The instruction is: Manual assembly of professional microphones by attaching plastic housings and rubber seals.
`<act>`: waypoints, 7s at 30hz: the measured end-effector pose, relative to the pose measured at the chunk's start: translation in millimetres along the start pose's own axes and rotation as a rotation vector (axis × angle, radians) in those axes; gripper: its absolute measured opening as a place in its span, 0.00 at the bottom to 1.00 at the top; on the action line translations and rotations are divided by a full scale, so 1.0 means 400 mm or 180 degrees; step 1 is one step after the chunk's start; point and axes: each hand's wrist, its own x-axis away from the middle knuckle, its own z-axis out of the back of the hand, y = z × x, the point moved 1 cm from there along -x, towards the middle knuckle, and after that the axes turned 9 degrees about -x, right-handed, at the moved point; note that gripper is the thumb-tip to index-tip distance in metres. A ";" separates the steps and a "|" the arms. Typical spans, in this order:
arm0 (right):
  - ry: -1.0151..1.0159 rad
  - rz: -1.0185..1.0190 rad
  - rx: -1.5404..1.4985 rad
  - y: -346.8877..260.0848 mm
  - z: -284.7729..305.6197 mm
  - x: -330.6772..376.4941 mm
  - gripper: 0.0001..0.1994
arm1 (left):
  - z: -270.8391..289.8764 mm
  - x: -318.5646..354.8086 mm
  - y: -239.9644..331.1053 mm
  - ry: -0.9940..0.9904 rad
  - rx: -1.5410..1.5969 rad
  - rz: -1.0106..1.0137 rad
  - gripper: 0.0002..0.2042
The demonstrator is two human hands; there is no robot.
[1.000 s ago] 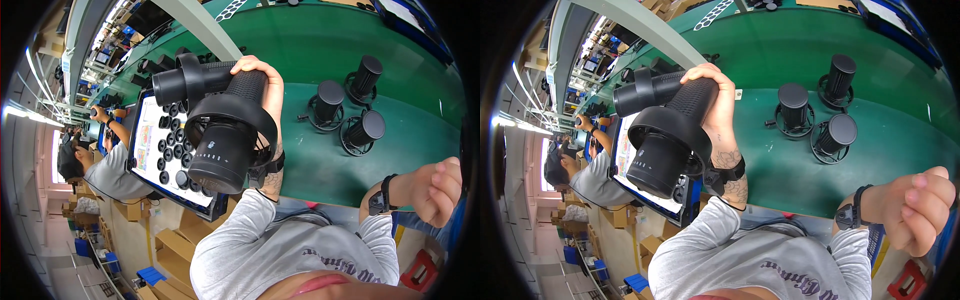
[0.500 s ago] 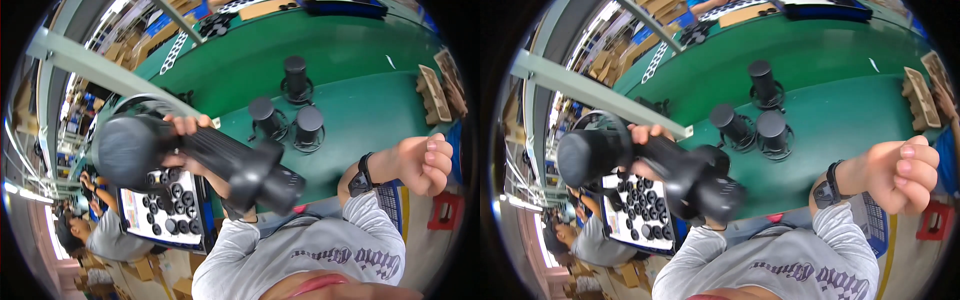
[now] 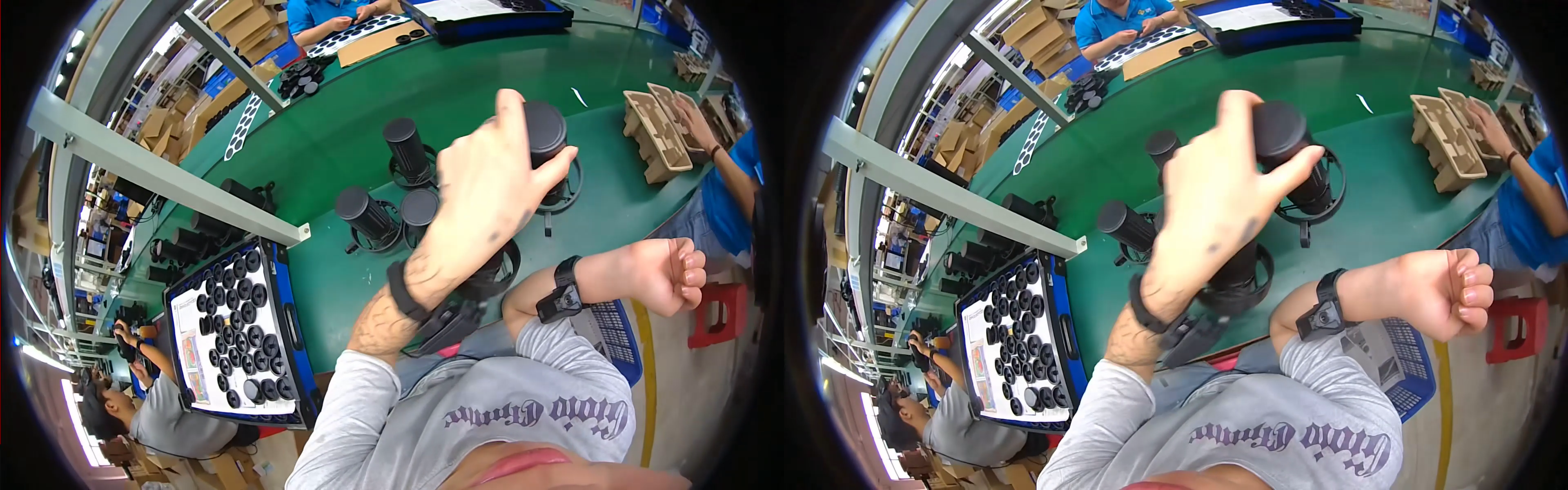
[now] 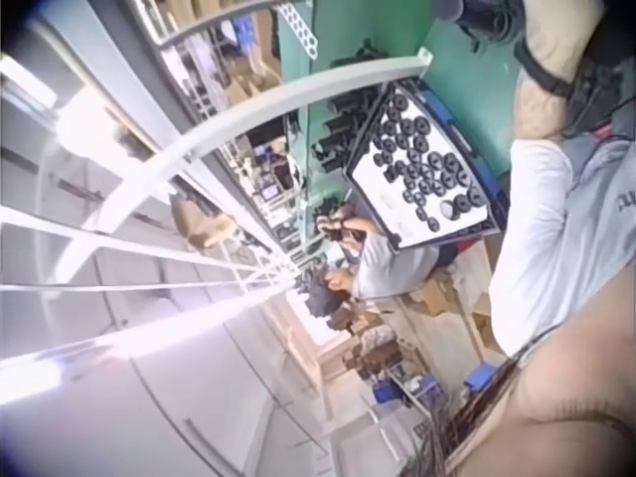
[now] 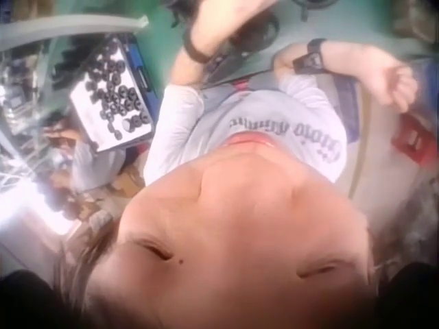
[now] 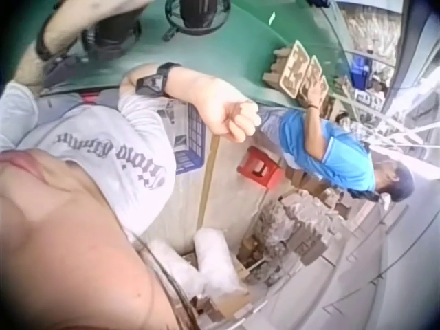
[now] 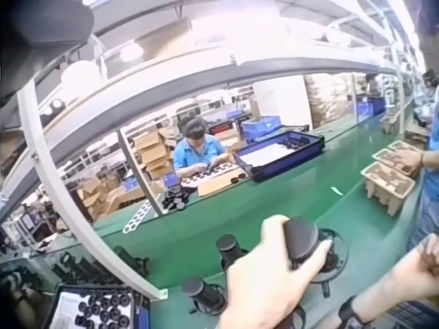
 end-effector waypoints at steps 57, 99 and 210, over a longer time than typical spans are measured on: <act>-0.0199 -0.0552 -0.0065 0.109 -0.078 0.096 0.13 | 0.302 0.106 -1.117 -0.1595 -0.2249 0.0180 0.29; -0.3313 -0.4055 0.0356 0.040 -0.358 0.479 0.49 | 0.170 0.302 -0.519 0.2736 0.2858 0.0036 0.38; -0.1466 -0.5513 -0.0083 0.126 -0.384 0.549 0.52 | 0.223 0.299 -0.447 0.1539 0.0465 -0.1395 0.47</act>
